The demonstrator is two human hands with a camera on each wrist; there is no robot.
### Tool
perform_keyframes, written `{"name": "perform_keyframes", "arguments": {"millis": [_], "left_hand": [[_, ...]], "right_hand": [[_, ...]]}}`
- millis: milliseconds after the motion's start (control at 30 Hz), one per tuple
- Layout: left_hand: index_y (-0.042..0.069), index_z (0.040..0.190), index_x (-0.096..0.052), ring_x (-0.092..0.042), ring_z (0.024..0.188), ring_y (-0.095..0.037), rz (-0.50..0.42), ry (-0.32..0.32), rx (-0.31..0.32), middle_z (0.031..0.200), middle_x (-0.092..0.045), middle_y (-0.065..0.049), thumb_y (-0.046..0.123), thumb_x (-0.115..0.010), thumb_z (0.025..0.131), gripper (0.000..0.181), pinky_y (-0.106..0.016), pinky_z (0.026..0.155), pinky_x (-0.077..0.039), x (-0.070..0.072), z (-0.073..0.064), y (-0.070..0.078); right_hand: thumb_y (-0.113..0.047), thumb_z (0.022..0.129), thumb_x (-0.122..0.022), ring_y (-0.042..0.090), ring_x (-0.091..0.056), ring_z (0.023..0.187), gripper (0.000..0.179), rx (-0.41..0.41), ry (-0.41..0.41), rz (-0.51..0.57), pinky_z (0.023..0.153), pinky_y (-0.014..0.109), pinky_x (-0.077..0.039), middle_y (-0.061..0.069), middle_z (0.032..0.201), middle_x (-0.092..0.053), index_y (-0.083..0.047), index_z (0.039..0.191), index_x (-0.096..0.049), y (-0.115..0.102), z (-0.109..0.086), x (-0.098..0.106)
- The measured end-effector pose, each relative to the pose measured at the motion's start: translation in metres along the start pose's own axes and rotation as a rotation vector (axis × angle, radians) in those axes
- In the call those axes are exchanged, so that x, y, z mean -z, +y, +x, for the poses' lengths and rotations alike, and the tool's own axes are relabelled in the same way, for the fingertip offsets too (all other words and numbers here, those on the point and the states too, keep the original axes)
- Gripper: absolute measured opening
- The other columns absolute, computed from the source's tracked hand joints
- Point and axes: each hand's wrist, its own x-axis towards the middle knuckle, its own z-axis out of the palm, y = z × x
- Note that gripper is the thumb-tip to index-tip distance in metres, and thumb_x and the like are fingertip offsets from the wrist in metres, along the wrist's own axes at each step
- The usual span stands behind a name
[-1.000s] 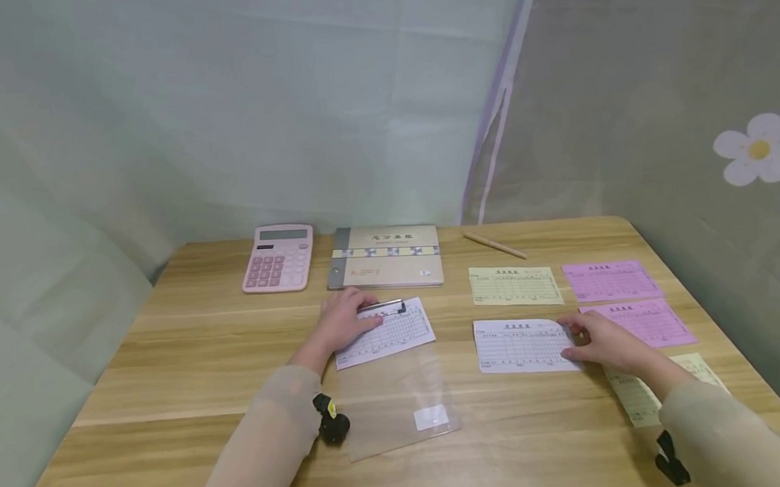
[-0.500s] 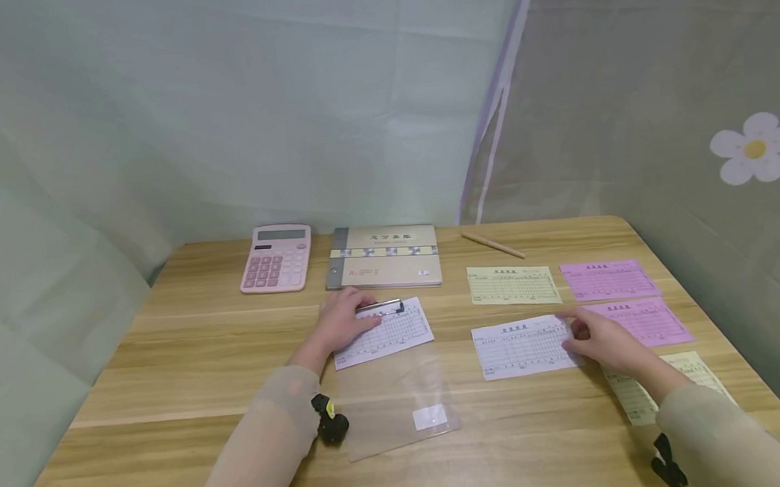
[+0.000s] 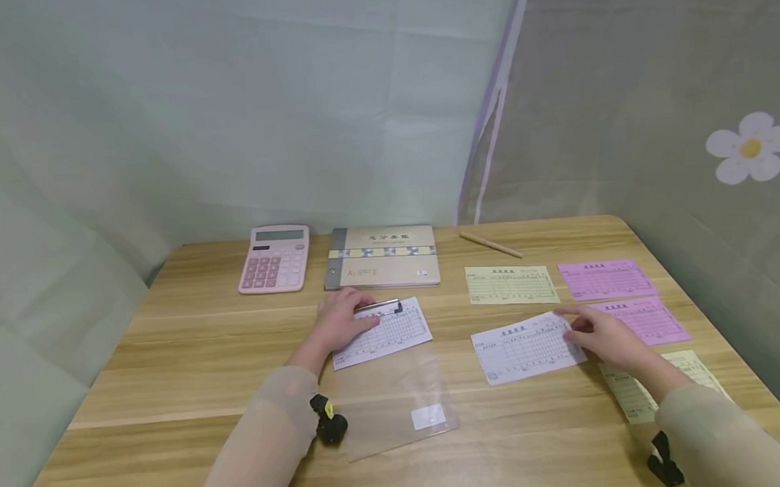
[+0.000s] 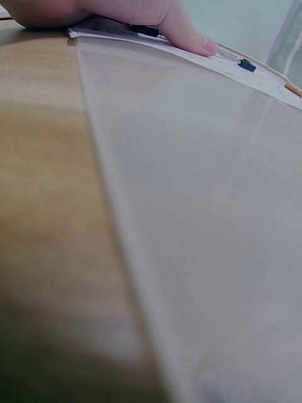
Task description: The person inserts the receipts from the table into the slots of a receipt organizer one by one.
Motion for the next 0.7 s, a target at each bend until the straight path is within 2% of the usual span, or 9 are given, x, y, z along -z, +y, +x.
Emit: {"name": "perform_keyframes", "arguments": {"millis": [167, 333, 400, 500, 633, 700], "left_hand": [[0.015, 0.118, -0.061, -0.043, 0.109, -0.023, 0.003, 0.01, -0.003, 0.116, -0.054, -0.004, 0.038, -0.067, 0.085, 0.041, -0.043, 0.092, -0.028, -0.0017, 0.0006, -0.0023], [0.016, 0.118, -0.061, -0.043, 0.108, -0.023, 0.008, 0.01, 0.004, 0.116, -0.054, -0.003, 0.039, -0.067, 0.085, 0.04, -0.043, 0.093, -0.028, -0.0026, 0.0015, -0.0032], [0.017, 0.118, -0.061, -0.043, 0.109, -0.023, 0.012, 0.009, 0.005, 0.116, -0.054, -0.003, 0.039, -0.067, 0.085, 0.04, -0.043, 0.092, -0.028, -0.0026, 0.0018, -0.0031], [0.017, 0.118, -0.061, -0.043, 0.109, -0.023, 0.016, 0.01, 0.006, 0.117, -0.054, -0.003, 0.039, -0.067, 0.085, 0.04, -0.043, 0.093, -0.028, -0.0024, 0.0019, -0.0029], [0.016, 0.118, -0.061, -0.043, 0.109, -0.023, 0.013, 0.005, 0.013, 0.117, -0.054, -0.003, 0.039, -0.067, 0.085, 0.041, -0.043, 0.093, -0.028, -0.0013, 0.0007, -0.0009], [0.016, 0.118, -0.061, -0.043, 0.109, -0.023, 0.009, 0.001, 0.017, 0.117, -0.054, -0.003, 0.039, -0.067, 0.084, 0.041, -0.043, 0.093, -0.028, -0.0006, 0.0002, 0.0004]], "right_hand": [[-0.018, 0.092, -0.059, 0.022, -0.05, 0.081, 0.038, -0.03, -0.014, 0.046, 0.062, 0.031, -0.045, 0.012, 0.1, -0.056, -0.011, 0.13, -0.055, 0.0019, -0.001, -0.0015], [-0.019, 0.093, -0.058, 0.024, -0.051, 0.088, 0.028, -0.014, -0.005, 0.028, 0.068, 0.033, -0.044, 0.016, 0.111, -0.059, -0.008, 0.118, -0.063, 0.0024, -0.0012, -0.0034], [-0.022, 0.094, -0.057, 0.024, -0.05, 0.092, 0.028, -0.016, -0.006, 0.007, 0.07, 0.034, -0.043, 0.017, 0.12, -0.057, -0.008, 0.118, -0.063, 0.001, -0.0011, -0.0026], [-0.024, 0.094, -0.057, 0.024, -0.051, 0.089, 0.032, -0.031, -0.025, 0.006, 0.067, 0.033, -0.044, 0.016, 0.114, -0.058, -0.007, 0.12, -0.061, -0.0017, -0.0003, -0.001], [-0.026, 0.09, -0.062, 0.028, -0.057, 0.096, 0.038, -0.023, -0.038, 0.015, 0.075, 0.038, -0.048, 0.016, 0.112, -0.06, -0.005, 0.122, -0.059, -0.0037, 0.0018, -0.0013], [-0.027, 0.088, -0.065, 0.032, -0.057, 0.103, 0.041, -0.018, -0.041, 0.02, 0.082, 0.042, -0.048, 0.019, 0.117, -0.058, -0.005, 0.123, -0.058, -0.0043, 0.0027, -0.0015]]}}
